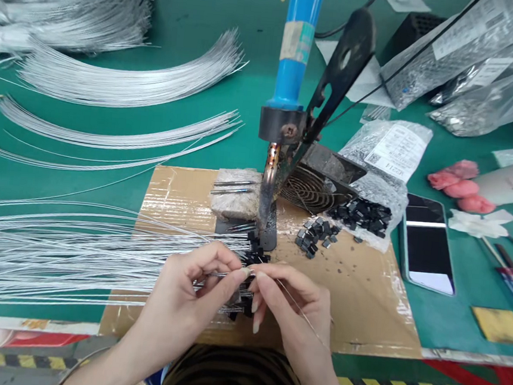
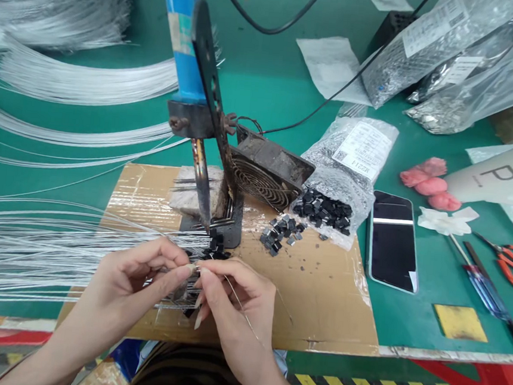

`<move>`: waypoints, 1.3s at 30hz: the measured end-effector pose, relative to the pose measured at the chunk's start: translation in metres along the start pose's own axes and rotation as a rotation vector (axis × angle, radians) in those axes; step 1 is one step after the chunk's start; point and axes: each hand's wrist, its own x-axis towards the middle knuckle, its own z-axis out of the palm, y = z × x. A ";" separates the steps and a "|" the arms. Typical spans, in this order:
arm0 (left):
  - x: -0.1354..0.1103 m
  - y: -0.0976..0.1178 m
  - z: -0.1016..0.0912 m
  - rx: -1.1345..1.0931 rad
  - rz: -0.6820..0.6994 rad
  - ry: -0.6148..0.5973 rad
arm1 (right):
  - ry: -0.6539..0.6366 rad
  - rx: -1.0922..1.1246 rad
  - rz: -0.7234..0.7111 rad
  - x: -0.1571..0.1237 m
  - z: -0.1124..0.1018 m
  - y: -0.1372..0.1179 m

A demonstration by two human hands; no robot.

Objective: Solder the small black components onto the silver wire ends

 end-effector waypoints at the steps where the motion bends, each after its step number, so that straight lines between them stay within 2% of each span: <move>1: -0.001 -0.001 0.001 -0.007 0.010 0.001 | 0.000 0.029 0.015 0.000 0.000 0.001; 22: -0.004 -0.006 0.002 -0.015 0.000 -0.039 | -0.035 0.281 0.224 0.008 -0.003 0.002; 39: -0.006 -0.009 0.014 -0.038 0.092 0.105 | 0.009 0.320 0.191 0.007 0.002 0.003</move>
